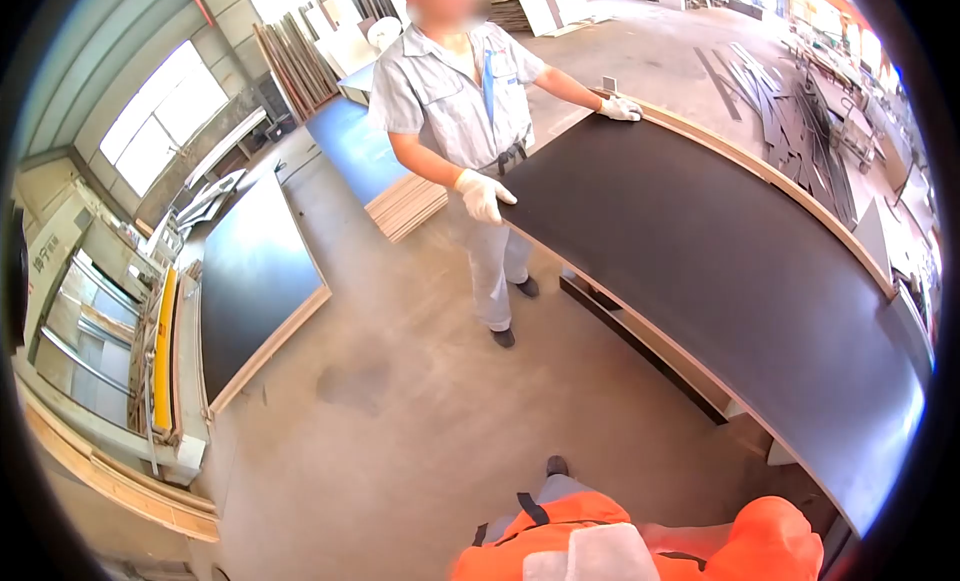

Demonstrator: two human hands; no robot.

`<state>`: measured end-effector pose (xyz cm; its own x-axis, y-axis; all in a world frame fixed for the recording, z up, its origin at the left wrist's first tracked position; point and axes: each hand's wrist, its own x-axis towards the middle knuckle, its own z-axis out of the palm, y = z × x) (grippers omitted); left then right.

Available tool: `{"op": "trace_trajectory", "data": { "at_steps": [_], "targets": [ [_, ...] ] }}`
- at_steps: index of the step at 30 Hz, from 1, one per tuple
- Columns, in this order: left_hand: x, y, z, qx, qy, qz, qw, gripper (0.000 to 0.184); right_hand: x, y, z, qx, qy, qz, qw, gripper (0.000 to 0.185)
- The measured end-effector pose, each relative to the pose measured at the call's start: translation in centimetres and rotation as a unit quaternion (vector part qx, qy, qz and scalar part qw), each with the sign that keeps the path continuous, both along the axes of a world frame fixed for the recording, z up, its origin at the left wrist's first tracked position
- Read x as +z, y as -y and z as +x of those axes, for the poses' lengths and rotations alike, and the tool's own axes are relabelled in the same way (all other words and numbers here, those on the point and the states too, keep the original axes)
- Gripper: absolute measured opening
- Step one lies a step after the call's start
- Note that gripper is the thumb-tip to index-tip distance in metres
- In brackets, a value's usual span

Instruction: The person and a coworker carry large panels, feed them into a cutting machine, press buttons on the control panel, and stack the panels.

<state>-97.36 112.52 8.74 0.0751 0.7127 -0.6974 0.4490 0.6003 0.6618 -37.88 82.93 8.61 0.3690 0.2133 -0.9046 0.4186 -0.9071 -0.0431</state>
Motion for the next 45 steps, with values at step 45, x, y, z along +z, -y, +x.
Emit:
{"op": "trace_trajectory", "data": {
  "at_steps": [45],
  "targets": [
    [4.5, -15.8, -0.8, -0.617, 0.04, 0.115, 0.778, 0.071, 0.8, -24.2, -43.9, -0.131, -0.298, 0.314, 0.892, 0.048]
  ]
}}
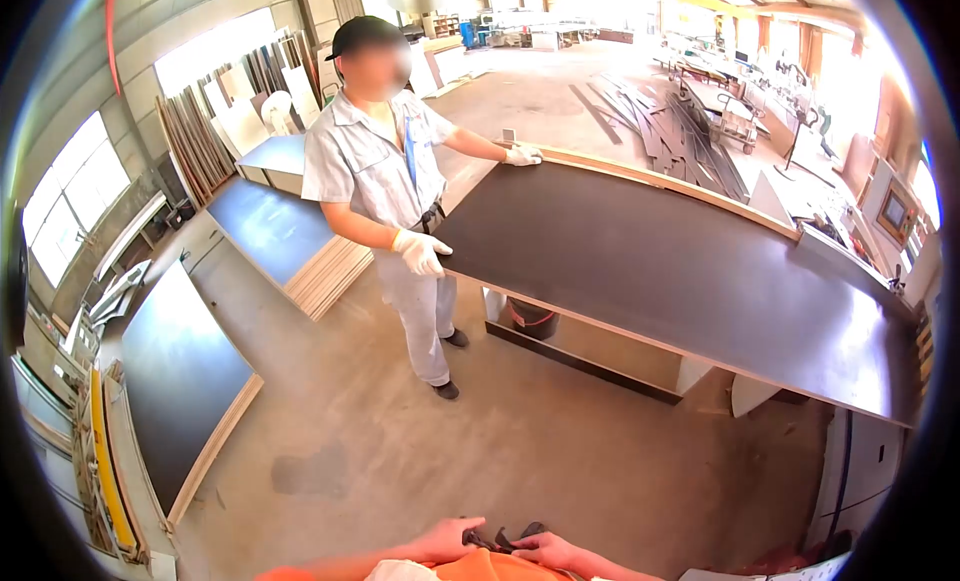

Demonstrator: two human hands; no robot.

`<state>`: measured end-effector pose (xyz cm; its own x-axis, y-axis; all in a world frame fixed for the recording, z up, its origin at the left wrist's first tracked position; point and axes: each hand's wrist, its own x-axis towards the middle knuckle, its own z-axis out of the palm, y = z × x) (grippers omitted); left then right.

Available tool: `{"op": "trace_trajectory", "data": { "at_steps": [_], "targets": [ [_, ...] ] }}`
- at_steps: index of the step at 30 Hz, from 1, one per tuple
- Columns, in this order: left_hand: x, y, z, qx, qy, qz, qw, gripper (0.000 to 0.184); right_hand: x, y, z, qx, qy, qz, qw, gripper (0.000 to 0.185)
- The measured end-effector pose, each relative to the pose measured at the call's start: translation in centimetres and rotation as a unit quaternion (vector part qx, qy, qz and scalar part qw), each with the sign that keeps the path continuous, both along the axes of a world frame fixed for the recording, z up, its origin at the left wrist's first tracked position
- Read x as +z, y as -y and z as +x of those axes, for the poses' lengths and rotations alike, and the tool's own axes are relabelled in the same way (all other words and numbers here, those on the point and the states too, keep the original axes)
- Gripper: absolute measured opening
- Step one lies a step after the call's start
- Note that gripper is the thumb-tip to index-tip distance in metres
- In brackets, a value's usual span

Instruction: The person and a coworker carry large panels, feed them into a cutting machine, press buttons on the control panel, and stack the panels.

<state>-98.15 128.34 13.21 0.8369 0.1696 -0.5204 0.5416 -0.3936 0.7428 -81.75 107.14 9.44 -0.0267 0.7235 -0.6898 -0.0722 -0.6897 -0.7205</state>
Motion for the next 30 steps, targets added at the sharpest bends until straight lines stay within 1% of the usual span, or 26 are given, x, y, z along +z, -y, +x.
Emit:
{"op": "trace_trajectory", "data": {
  "at_steps": [1, 2, 4, 5, 7, 8, 9, 10, 11, 12, 13, 14, 15, 16, 17, 18, 19, 20, 21, 22, 23, 25, 26, 28, 29, 30],
  "targets": [
    [0.6, 0.5, 1.1, 0.029, 0.014, 0.02, 0.999, 0.069, -0.5, 0.8, 0.2, -0.084, -0.071, -0.028, 0.994, 0.041],
    [0.8, 1.1, 1.9, 0.058, 0.027, 0.039, 0.997, 0.067, -0.3, 1.5, 0.3, -0.115, -0.08, -0.005, 0.99, 0.041],
    [0.0, 2.8, 3.6, 0.117, 0.057, 0.038, 0.991, 0.064, 2.0, 2.7, 0.7, -0.178, -0.095, 0.042, 0.979, 0.04],
    [-0.3, 3.7, 4.4, 0.142, 0.072, 0.036, 0.987, 0.064, 3.0, 3.7, 1.4, -0.176, -0.119, 0.023, 0.977, 0.039],
    [-0.2, 5.3, 6.1, 0.184, 0.086, 0.024, 0.979, 0.062, 2.0, 6.7, 1.5, -0.173, -0.074, 0.032, 0.982, 0.036],
    [-1.2, 5.8, 6.4, 0.18, 0.082, 0.005, 0.98, 0.061, 1.6, 7.9, 1.5, -0.17, -0.05, 0.036, 0.983, 0.035],
    [-1.8, 6.0, 7.1, 0.176, 0.079, -0.014, 0.981, 0.061, 3.0, 8.2, 1.5, -0.191, 0.027, 0.013, 0.981, 0.033],
    [-2.2, 6.5, 7.5, 0.172, 0.076, -0.033, 0.982, 0.06, 3.0, 8.3, 1.7, -0.212, 0.045, -0.003, 0.976, 0.032],
    [-2.7, 7.2, 7.7, 0.152, 0.059, -0.044, 0.986, 0.057, 2.7, 8.3, 2.0, -0.234, 0.063, -0.02, 0.97, 0.032],
    [-3.1, 7.9, 7.8, 0.11, 0.055, -0.079, 0.989, 0.056, 2.4, 8.4, 1.9, -0.255, 0.078, -0.038, 0.963, 0.031],
    [-4.0, 8.3, 7.9, 0.068, 0.051, -0.113, 0.99, 0.055, 2.5, 8.4, 1.9, -0.304, 0.051, -0.015, 0.951, 0.031],
    [-4.7, 8.5, 8.1, 0.026, 0.048, -0.148, 0.987, 0.054, 2.1, 8.5, 2.1, -0.351, -0.001, 0.001, 0.936, 0.03],
    [-4.6, 8.2, 8.3, -0.088, 0.063, -0.186, 0.977, 0.051, 1.7, 8.4, 2.3, -0.396, -0.055, 0.016, 0.916, 0.03],
    [-4.2, 8.2, 8.5, -0.147, -0.003, -0.254, 0.956, 0.057, 1.5, 8.5, 2.4, -0.44, -0.107, 0.032, 0.891, 0.03],
    [-4.1, 7.9, 8.4, -0.078, -0.041, -0.372, 0.924, 0.06, 1.4, 8.7, 2.5, -0.441, -0.099, 0.041, 0.891, 0.028],
    [-3.9, 7.2, 8.1, -0.008, -0.076, -0.483, 0.872, 0.064, 1.5, 9.1, 2.6, -0.437, -0.104, 0.04, 0.893, 0.028],
    [-1.5, 6.3, 8.2, 0.051, -0.104, -0.559, 0.821, 0.069, 1.6, 9.5, 2.6, -0.432, -0.11, 0.038, 0.894, 0.028],
    [-0.8, 5.8, 7.9, 0.118, -0.11, -0.587, 0.793, 0.063, 1.8, 9.9, 2.6, -0.428, -0.114, 0.037, 0.896, 0.029],
    [-0.9, 5.5, 7.6, 0.092, -0.084, -0.496, 0.859, 0.059, 1.9, 10.3, 2.5, -0.426, -0.136, 0.038, 0.894, 0.029],
    [-1.1, 5.2, 7.5, 0.064, -0.056, -0.397, 0.914, 0.055, 2.0, 10.6, 2.4, -0.424, -0.158, 0.04, 0.891, 0.03],
    [-1.4, 5.4, 7.1, 0.114, -0.03, -0.41, 0.905, 0.051, 2.1, 10.8, 2.4, -0.422, -0.18, 0.041, 0.887, 0.03],
    [-1.7, 6.0, 6.3, 0.214, 0.021, -0.43, 0.877, 0.044, 1.5, 11.0, 2.1, -0.465, -0.217, 0.039, 0.857, 0.032],
    [-1.7, 6.0, 6.4, 0.246, 0.035, -0.478, 0.843, 0.041, 1.3, 11.0, 1.9, -0.486, -0.235, 0.036, 0.841, 0.033],
    [0.4, 6.4, 7.1, 0.308, 0.061, -0.566, 0.762, 0.034, 0.4, 9.6, 2.5, -0.47, -0.221, -0.017, 0.855, 0.033],
    [0.7, 6.5, 7.6, 0.323, 0.063, -0.597, 0.731, 0.025, 0.2, 8.9, 2.8, -0.46, -0.213, -0.044, 0.861, 0.033],
    [0.0, 6.0, 7.6, 0.302, 0.067, -0.61, 0.73, 0.025, 0.7, 8.5, 3.1, -0.461, -0.225, -0.042, 0.857, 0.033]
  ]
}}
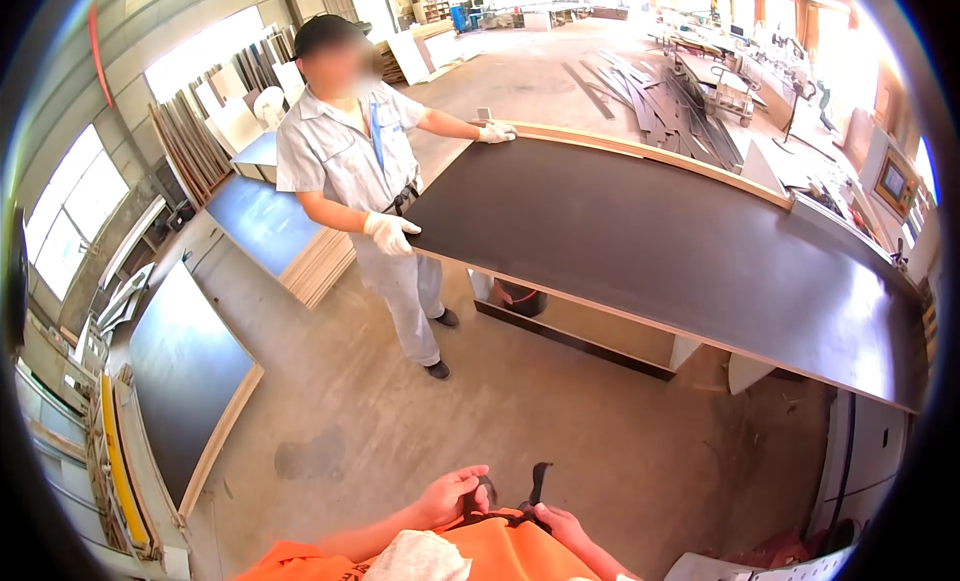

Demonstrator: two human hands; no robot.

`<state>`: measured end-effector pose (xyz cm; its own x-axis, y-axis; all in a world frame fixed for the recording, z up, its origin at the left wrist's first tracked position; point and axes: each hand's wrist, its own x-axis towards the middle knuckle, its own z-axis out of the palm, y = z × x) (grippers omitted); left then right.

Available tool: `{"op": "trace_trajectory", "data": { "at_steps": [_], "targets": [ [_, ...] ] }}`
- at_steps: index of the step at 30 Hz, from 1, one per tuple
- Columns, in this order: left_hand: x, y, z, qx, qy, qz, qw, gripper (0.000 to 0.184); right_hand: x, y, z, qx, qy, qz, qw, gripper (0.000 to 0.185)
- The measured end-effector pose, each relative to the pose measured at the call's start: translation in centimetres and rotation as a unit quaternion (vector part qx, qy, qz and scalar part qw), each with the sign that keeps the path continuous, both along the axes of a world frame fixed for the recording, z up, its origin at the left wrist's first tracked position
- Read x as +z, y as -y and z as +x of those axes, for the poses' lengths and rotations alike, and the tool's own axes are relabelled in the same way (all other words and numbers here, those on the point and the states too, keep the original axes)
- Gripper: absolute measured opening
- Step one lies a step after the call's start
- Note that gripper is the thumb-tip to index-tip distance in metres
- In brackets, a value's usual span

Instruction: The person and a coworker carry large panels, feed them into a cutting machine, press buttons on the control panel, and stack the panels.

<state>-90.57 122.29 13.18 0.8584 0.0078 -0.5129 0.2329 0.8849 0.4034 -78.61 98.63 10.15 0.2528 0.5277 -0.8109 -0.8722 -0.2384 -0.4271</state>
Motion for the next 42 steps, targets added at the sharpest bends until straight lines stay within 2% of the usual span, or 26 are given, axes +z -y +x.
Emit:
{"op": "trace_trajectory", "data": {
  "at_steps": [2, 3, 6, 7, 10, 11, 16, 19, 20, 21, 22, 23, 24, 25, 26, 27, 28, 29, 31, 32, 34, 36, 37, 38, 40, 42],
  "targets": [
    [-2.0, -1.3, 0.3, -0.025, 0.043, -0.013, 0.999, 0.023, 1.1, -1.1, 1.0, -0.007, -0.017, 0.013, 1.0, 0.033],
    [-0.9, -1.3, 0.6, -0.021, -0.021, 0.005, 1.0, 0.023, -0.2, -1.0, 1.2, 0.016, -0.007, 0.011, 1.0, 0.032],
    [-2.3, -3.1, 0.2, -0.031, -0.018, -0.024, 0.999, 0.021, -1.2, -1.5, 1.0, -0.061, 0.017, 0.039, 0.997, 0.034],
    [-2.1, -3.7, 0.4, -0.017, -0.04, -0.015, 0.999, 0.02, -0.1, -2.3, 1.5, -0.161, -0.097, 0.057, 0.98, 0.035],
    [-3.1, -5.9, 0.5, -0.014, -0.047, -0.059, 0.997, 0.019, 1.1, -3.2, 2.0, -0.287, -0.164, 0.149, 0.932, 0.039],
    [-3.5, -6.8, 0.7, -0.029, -0.053, -0.058, 0.996, 0.018, 1.1, -4.1, 2.6, -0.288, -0.144, 0.082, 0.943, 0.042],
    [-5.0, -12.7, 2.1, -0.079, -0.031, -0.092, 0.992, 0.019, 0.9, -7.1, 4.1, -0.341, -0.159, 0.045, 0.925, 0.04],
    [-6.6, -16.8, 3.7, -0.1, -0.032, -0.081, 0.991, 0.02, -2.6, -9.0, 6.5, -0.366, -0.094, -0.031, 0.925, 0.036],
    [-7.3, -19.2, 4.3, -0.129, -0.054, 0.071, 0.988, 0.025, -4.0, -8.9, 7.5, -0.378, -0.064, -0.067, 0.921, 0.035],
    [-7.9, -22.2, 4.7, -0.158, -0.072, 0.222, 0.96, 0.032, -4.5, -8.9, 9.6, -0.409, -0.003, -0.068, 0.91, 0.032],
    [-10.0, -25.9, 4.7, -0.181, -0.111, 0.432, 0.876, 0.039, -5.0, -8.6, 12.3, -0.44, 0.059, -0.069, 0.894, 0.029],
    [-12.4, -30.2, 4.7, -0.196, -0.14, 0.621, 0.746, 0.047, -7.1, -7.5, 14.9, -0.414, 0.173, -0.084, 0.89, 0.024],
    [-14.2, -34.5, 5.4, -0.12, -0.17, 0.696, 0.688, 0.052, -10.6, -3.4, 17.5, -0.343, 0.177, 0.042, 0.921, 0.017],
    [-10.1, -39.0, 9.3, -0.164, -0.227, 0.664, 0.693, 0.051, -9.2, -4.9, 19.7, -0.323, 0.199, -0.11, 0.919, 0.013],
    [-11.1, -42.4, 11.2, -0.028, -0.21, 0.666, 0.715, 0.048, -4.1, -12.1, 21.3, -0.397, 0.204, -0.239, 0.862, 0.034],
    [-11.1, -46.2, 13.9, 0.001, -0.194, 0.67, 0.717, 0.052, -8.3, -11.4, 23.7, -0.353, 0.242, -0.128, 0.895, 0.058],
    [-10.6, -48.7, 16.5, 0.06, -0.146, 0.714, 0.682, 0.048, -5.4, -15.6, 25.3, -0.309, 0.213, -0.112, 0.92, 0.071],
    [-10.1, -50.4, 19.3, 0.121, -0.093, 0.751, 0.643, 0.045, -4.4, -19.8, 26.9, -0.292, 0.214, -0.075, 0.929, 0.07],
    [-7.1, -51.8, 24.8, 0.117, -0.041, 0.778, 0.616, 0.044, -6.8, -26.1, 30.3, -0.306, 0.16, -0.019, 0.938, 0.067],
    [-5.4, -51.9, 27.3, 0.118, -0.013, 0.789, 0.603, 0.043, -7.1, -29.9, 31.3, -0.407, 0.118, 0.036, 0.905, 0.06],
    [-2.4, -51.8, 31.6, 0.096, 0.026, 0.849, 0.519, 0.042, -4.5, -35.2, 32.5, -0.497, 0.036, 0.027, 0.867, 0.048],
    [-1.9, -54.4, 34.5, 0.055, 0.012, 0.89, 0.452, 0.049, -3.6, -37.4, 32.7, -0.54, 0.013, 0.109, 0.834, 0.037],
    [-0.8, -54.9, 35.5, 0.031, -0.012, 0.886, 0.462, 0.053, -3.1, -37.3, 32.5, -0.54, 0.008, 0.09, 0.837, 0.034],
    [-2.2, -57.1, 35.9, 0.014, -0.035, 0.907, 0.42, 0.058, -2.5, -37.1, 32.1, -0.539, 0.002, 0.07, 0.839, 0.031],
    [-2.1, -59.7, 36.9, -0.041, -0.099, 0.889, 0.445, 0.067, -2.2, -36.1, 31.6, -0.528, -0.01, 0.026, 0.849, 0.028],
    [-2.1, -61.7, 36.1, -0.064, -0.172, 0.86, 0.476, 0.064, 1.1, -35.2, 29.0, -0.527, -0.025, 0.029, 0.849, 0.029]
  ]
}}
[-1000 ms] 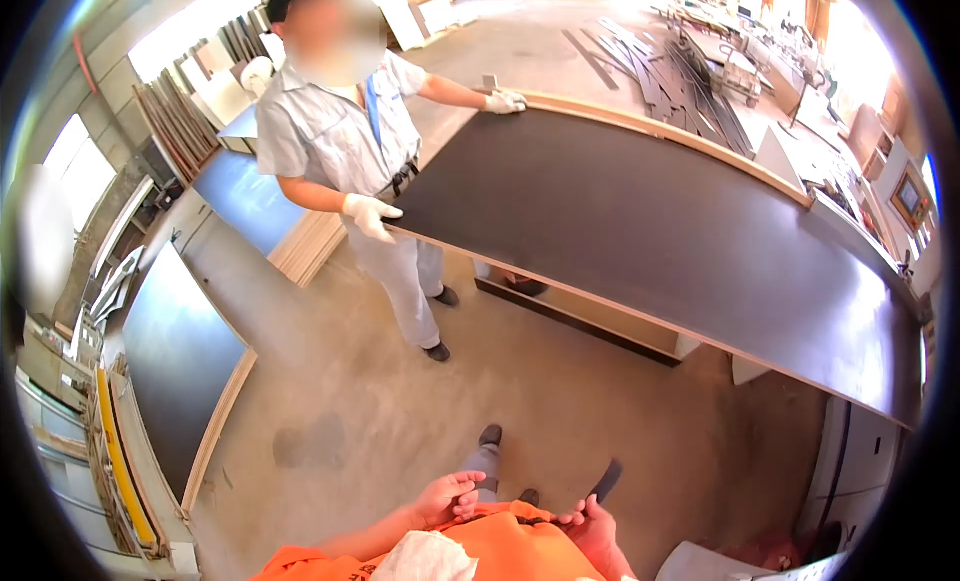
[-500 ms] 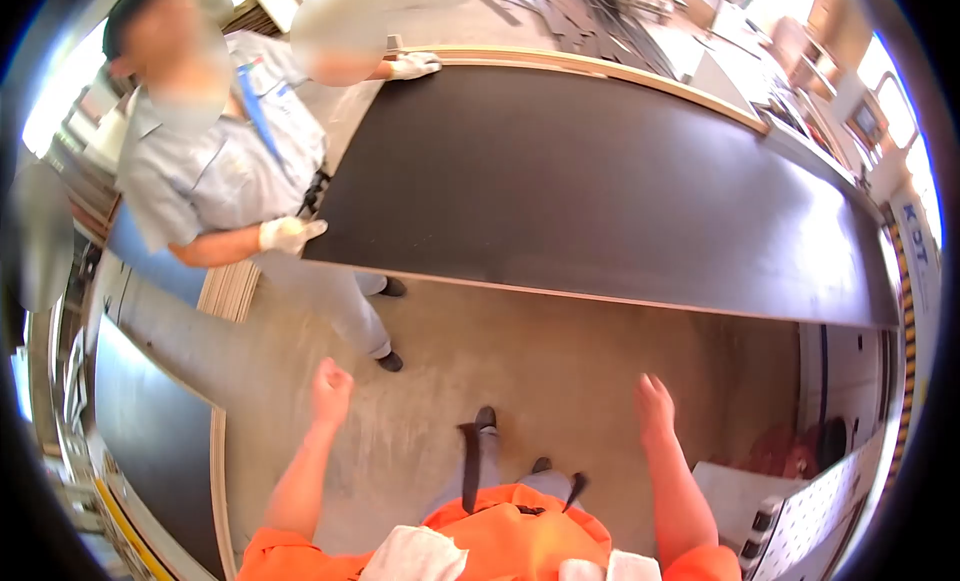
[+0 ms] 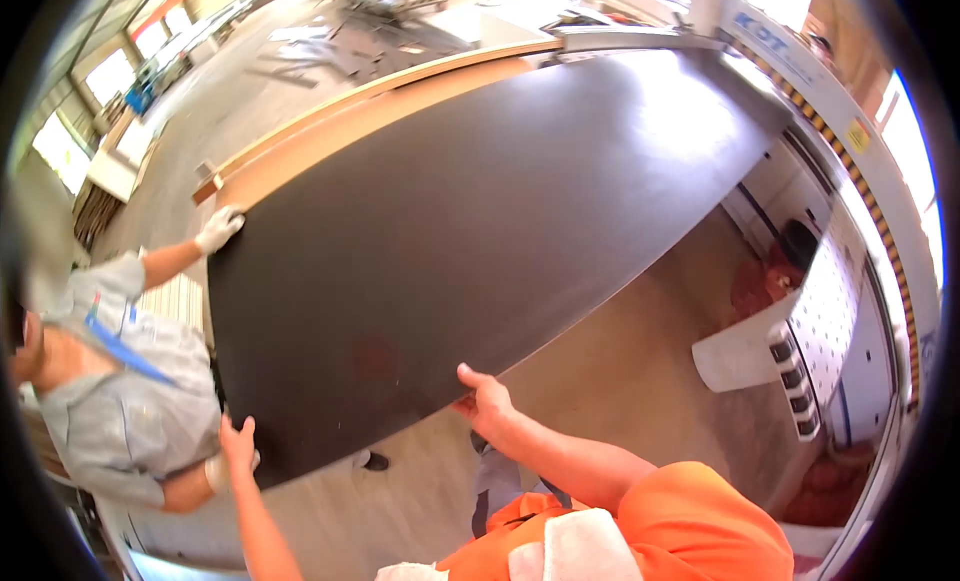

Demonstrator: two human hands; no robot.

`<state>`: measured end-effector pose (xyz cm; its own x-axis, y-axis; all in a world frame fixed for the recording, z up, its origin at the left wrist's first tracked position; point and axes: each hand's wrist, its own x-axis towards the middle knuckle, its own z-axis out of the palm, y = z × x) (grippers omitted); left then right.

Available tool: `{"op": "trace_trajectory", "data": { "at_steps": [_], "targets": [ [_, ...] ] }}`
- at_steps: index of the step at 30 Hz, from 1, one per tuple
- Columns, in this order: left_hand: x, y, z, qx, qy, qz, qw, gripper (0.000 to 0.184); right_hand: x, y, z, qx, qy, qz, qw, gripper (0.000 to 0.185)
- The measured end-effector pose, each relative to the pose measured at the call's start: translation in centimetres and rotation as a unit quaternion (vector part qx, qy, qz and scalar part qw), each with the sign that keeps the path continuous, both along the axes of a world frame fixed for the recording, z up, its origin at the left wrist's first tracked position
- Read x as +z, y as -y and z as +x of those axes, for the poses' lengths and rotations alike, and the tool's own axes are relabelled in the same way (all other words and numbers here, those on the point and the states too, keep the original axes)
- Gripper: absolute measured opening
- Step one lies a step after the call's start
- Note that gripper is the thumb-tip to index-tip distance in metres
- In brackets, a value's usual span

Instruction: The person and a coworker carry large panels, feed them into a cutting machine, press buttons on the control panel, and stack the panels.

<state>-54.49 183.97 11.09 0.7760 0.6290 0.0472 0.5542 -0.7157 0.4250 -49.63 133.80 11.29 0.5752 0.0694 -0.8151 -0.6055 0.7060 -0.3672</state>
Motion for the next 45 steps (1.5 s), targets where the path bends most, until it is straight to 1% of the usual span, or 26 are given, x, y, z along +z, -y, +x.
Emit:
{"op": "trace_trajectory", "data": {
  "at_steps": [2, 3, 4, 5, 6, 7, 8, 9, 13, 14, 20, 21, 23, 25, 27, 28, 29, 30, 34, 36, 37, 38, 40, 41, 44, 45],
  "targets": [
    [4.4, 1.7, 2.1, -0.018, -0.006, -0.238, 0.971, 0.052, 3.0, 1.9, 0.1, -0.002, -0.033, 0.018, 0.999, 0.03],
    [5.5, 2.8, 1.9, -0.02, 0.012, -0.275, 0.961, 0.048, 4.0, 2.9, -0.7, 0.0, -0.041, 0.032, 0.999, 0.03],
    [8.3, 4.2, 1.1, 0.026, -0.032, -0.414, 0.909, 0.048, 5.3, 4.2, -1.9, 0.006, -0.052, 0.033, 0.998, 0.03],
    [8.8, 3.6, 0.2, 0.082, -0.101, -0.487, 0.864, 0.055, 6.8, 5.7, -3.5, 0.015, -0.063, 0.035, 0.997, 0.03],
    [14.1, 9.3, -2.2, 0.094, -0.095, -0.595, 0.792, 0.063, 8.0, 7.7, -5.7, 0.024, -0.07, 0.036, 0.997, 0.03],
    [8.9, 9.8, -9.5, 0.043, -0.069, -0.668, 0.739, 0.065, 3.1, 7.5, -12.3, 0.037, -0.059, 0.012, 0.997, 0.029],
    [10.0, 14.0, -13.3, 0.07, -0.072, -0.658, 0.747, 0.059, 1.4, 11.3, -17.1, 0.037, -0.048, 0.004, 0.998, 0.029],
    [11.2, 18.2, -17.1, 0.097, -0.074, -0.647, 0.753, 0.054, 2.5, 13.0, -20.0, 0.036, -0.049, -0.001, 0.998, 0.028],
    [13.3, 23.0, -30.6, 0.267, -0.105, -0.433, 0.854, 0.041, 7.6, 21.2, -32.1, 0.046, -0.038, 0.0, 0.998, 0.028],
    [13.4, 20.8, -29.5, 0.265, -0.101, -0.434, 0.855, 0.042, 8.2, 18.6, -28.7, 0.053, -0.036, -0.004, 0.998, 0.03],
    [11.4, 24.8, -45.3, 0.046, -0.002, -0.603, 0.797, 0.048, 11.5, 27.4, -44.3, 0.034, -0.013, -0.031, 0.999, 0.024],
    [10.1, 24.5, -46.5, 0.024, 0.012, -0.62, 0.784, 0.049, 10.7, 27.6, -43.6, 0.035, -0.002, -0.046, 0.998, 0.024],
    [9.2, 26.2, -51.0, -0.001, 0.037, -0.632, 0.774, 0.051, 9.4, 29.5, -47.4, 0.027, 0.005, -0.055, 0.998, 0.024],
    [9.1, 29.9, -55.7, 0.034, 0.06, -0.597, 0.799, 0.051, 8.0, 31.9, -51.8, 0.003, 0.018, -0.061, 0.998, 0.024],
    [7.4, 33.1, -60.4, 0.067, 0.094, -0.611, 0.783, 0.05, 6.1, 34.4, -55.6, 0.019, 0.013, -0.139, 0.99, 0.02],
    [8.2, 35.4, -63.0, 0.115, 0.089, -0.587, 0.796, 0.05, 5.4, 35.4, -57.6, 0.008, -0.002, -0.158, 0.987, 0.017],
    [6.7, 35.9, -65.9, 0.134, 0.089, -0.583, 0.797, 0.05, 5.5, 36.7, -60.5, 0.019, 0.055, -0.121, 0.991, 0.019],
    [5.0, 36.7, -69.1, 0.15, 0.083, -0.581, 0.796, 0.05, 4.5, 38.5, -62.9, 0.035, 0.062, -0.13, 0.989, 0.022],
    [5.0, 45.0, -82.4, 0.211, 0.058, -0.609, 0.762, 0.047, 1.8, 44.4, -73.9, -0.014, 0.019, -0.158, 0.987, 0.026],
    [3.7, 49.4, -86.7, 0.235, 0.075, -0.626, 0.74, 0.046, 1.1, 47.2, -77.0, -0.035, 0.015, -0.159, 0.987, 0.026],
    [1.9, 50.8, -89.4, 0.221, 0.072, -0.612, 0.756, 0.045, 0.8, 48.8, -79.7, -0.047, 0.017, -0.163, 0.985, 0.026],
    [0.1, 52.5, -92.1, 0.229, 0.081, -0.616, 0.749, 0.045, 0.2, 50.8, -82.6, -0.06, 0.021, -0.167, 0.984, 0.026],
    [0.8, 57.1, -98.2, 0.24, 0.095, -0.628, 0.734, 0.046, -2.0, 53.8, -88.9, -0.042, 0.047, -0.129, 0.99, 0.023],
    [-1.6, 57.5, -101.2, 0.252, 0.088, -0.602, 0.753, 0.046, -3.0, 55.4, -92.4, -0.034, 0.06, -0.11, 0.992, 0.022],
    [-1.7, 62.1, -107.6, 0.19, 0.128, -0.636, 0.737, 0.046, -1.4, 53.5, -103.9, 0.012, 0.09, -0.063, 0.994, 0.013],
    [-0.4, 64.6, -109.6, 0.183, 0.109, -0.669, 0.712, 0.045, -1.6, 53.9, -108.6, 0.073, 0.08, -0.093, 0.99, 0.012]
  ]
}}
